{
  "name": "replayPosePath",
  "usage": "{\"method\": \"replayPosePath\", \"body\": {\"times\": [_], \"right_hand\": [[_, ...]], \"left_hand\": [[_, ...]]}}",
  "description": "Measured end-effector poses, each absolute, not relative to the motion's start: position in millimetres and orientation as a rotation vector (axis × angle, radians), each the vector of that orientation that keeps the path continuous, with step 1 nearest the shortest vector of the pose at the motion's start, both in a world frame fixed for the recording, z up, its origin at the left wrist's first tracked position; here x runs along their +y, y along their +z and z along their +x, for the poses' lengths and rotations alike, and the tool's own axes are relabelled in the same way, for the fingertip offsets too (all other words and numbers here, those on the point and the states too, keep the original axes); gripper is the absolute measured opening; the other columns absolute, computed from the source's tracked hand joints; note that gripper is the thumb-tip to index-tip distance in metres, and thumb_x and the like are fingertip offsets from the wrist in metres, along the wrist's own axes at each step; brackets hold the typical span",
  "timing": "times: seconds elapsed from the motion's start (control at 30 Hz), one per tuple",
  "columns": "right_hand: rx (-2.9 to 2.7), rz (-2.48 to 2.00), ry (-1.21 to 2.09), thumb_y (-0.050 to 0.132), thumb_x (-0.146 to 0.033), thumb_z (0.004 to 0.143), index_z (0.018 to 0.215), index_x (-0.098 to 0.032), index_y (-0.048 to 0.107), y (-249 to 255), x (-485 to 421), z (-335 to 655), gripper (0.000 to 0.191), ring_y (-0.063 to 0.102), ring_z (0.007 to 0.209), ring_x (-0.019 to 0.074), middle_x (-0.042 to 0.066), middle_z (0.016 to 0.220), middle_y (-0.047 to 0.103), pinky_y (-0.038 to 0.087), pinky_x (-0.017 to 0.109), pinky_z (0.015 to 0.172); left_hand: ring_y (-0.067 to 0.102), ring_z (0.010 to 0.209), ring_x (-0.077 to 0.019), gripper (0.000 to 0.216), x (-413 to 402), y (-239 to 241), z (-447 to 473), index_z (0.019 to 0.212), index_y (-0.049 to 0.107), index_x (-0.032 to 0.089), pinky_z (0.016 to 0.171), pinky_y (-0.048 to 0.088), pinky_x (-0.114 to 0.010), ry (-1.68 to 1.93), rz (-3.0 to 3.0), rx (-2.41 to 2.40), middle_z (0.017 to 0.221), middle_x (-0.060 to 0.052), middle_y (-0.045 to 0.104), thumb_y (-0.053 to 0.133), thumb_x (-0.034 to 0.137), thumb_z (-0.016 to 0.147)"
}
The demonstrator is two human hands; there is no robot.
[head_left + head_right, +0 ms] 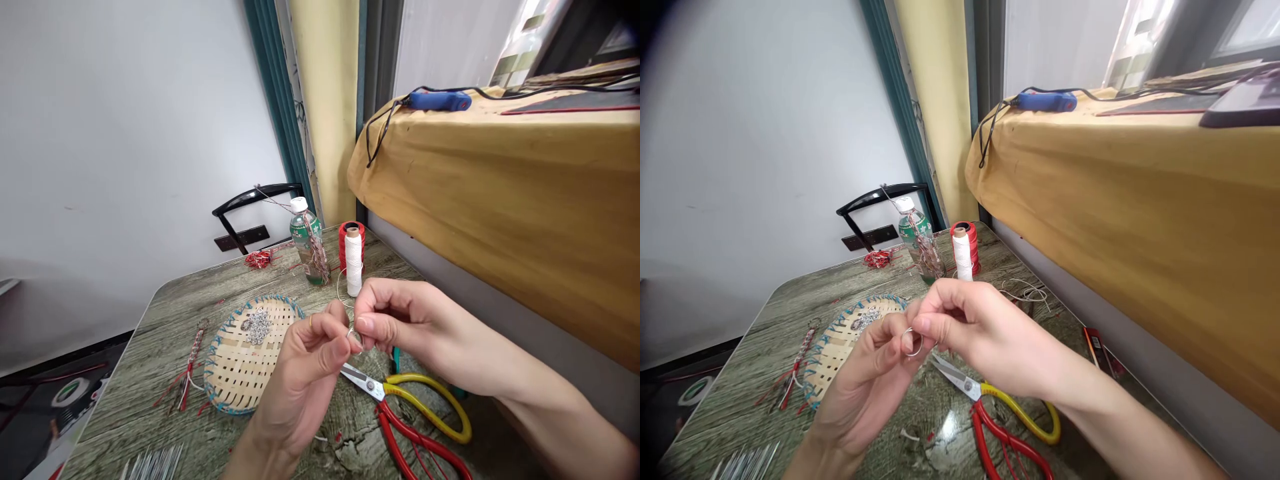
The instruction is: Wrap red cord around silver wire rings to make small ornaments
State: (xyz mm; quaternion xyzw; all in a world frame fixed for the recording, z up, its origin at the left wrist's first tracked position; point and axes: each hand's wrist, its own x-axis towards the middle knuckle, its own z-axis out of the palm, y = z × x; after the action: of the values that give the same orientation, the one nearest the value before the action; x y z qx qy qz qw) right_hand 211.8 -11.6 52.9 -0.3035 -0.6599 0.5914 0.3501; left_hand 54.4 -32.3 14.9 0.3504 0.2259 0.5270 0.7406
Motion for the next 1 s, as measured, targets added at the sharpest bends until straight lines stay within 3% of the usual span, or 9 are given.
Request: {"method": "replayPosePath", "body": {"times": [0.17, 0.43, 0.57, 0.77, 0.87, 1.0], "right_hand": [[-1.405, -0.646, 1.906, 0.065, -0.025, 0.08, 0.066, -0.01, 0.055, 48.9, -6.4, 207.6, 0.023, 0.046, 0.056, 0.0028, -0.003, 0.062, 0.057, 0.037, 0.013, 0.051], [-1.123, -0.381, 2.392, 0.068, -0.021, 0.077, 0.076, -0.009, 0.063, 24.6, 9.6, 212.0, 0.013, 0.042, 0.045, 0.0001, -0.003, 0.06, 0.055, 0.026, 0.009, 0.038], [-1.151, -0.333, 2.346, 0.073, -0.022, 0.072, 0.068, -0.009, 0.061, 25.6, 5.6, 209.0, 0.018, 0.039, 0.046, 0.0013, -0.004, 0.055, 0.051, 0.026, 0.012, 0.041], [-1.247, -0.399, 1.977, 0.065, -0.025, 0.081, 0.072, -0.01, 0.058, 35.6, -7.7, 202.9, 0.018, 0.039, 0.06, 0.0048, -0.002, 0.067, 0.049, 0.029, 0.017, 0.054], [-1.25, -0.429, 1.991, 0.064, -0.027, 0.081, 0.072, -0.012, 0.056, 37.1, -10.1, 203.2, 0.019, 0.038, 0.06, 0.0062, -0.002, 0.068, 0.049, 0.028, 0.019, 0.055], [-1.207, -0.479, 2.05, 0.067, -0.031, 0.078, 0.07, -0.013, 0.055, 37.7, -12.5, 203.4, 0.023, 0.035, 0.055, 0.0062, -0.003, 0.061, 0.046, 0.024, 0.02, 0.052]], "left_hand": [[0.05, 0.07, -0.0107, 0.01, -37.0, 17.4, 58.2, 0.065, 0.071, 0.019, 0.068, 0.042, -0.023, 1.233, 0.835, 0.438, 0.066, 0.002, 0.05, 0.07, 0.022, 0.075], [0.045, 0.07, -0.0097, 0.01, -36.1, 21.8, 52.7, 0.064, 0.069, 0.018, 0.068, 0.039, -0.021, 1.198, 0.923, 0.51, 0.067, 0.003, 0.048, 0.071, 0.021, 0.074], [0.044, 0.069, -0.0109, 0.012, -37.8, 24.3, 53.8, 0.065, 0.068, 0.019, 0.07, 0.038, -0.024, 1.181, 0.932, 0.511, 0.067, 0.003, 0.045, 0.068, 0.021, 0.076], [0.043, 0.072, -0.0121, 0.02, -37.0, 30.1, 50.6, 0.064, 0.066, 0.019, 0.072, 0.036, -0.025, 1.203, 0.936, 0.6, 0.069, 0.002, 0.048, 0.061, 0.023, 0.082], [0.041, 0.068, -0.0113, 0.025, -35.8, 33.4, 43.0, 0.065, 0.071, 0.016, 0.064, 0.035, -0.024, 1.125, 0.953, 0.656, 0.068, 0.0, 0.051, 0.059, 0.03, 0.083], [0.035, 0.048, -0.0046, 0.009, -34.1, 34.6, 36.9, 0.066, 0.075, 0.018, 0.047, 0.026, -0.019, 0.936, 0.873, 0.602, 0.053, 0.004, 0.051, 0.076, 0.027, 0.067]]}}
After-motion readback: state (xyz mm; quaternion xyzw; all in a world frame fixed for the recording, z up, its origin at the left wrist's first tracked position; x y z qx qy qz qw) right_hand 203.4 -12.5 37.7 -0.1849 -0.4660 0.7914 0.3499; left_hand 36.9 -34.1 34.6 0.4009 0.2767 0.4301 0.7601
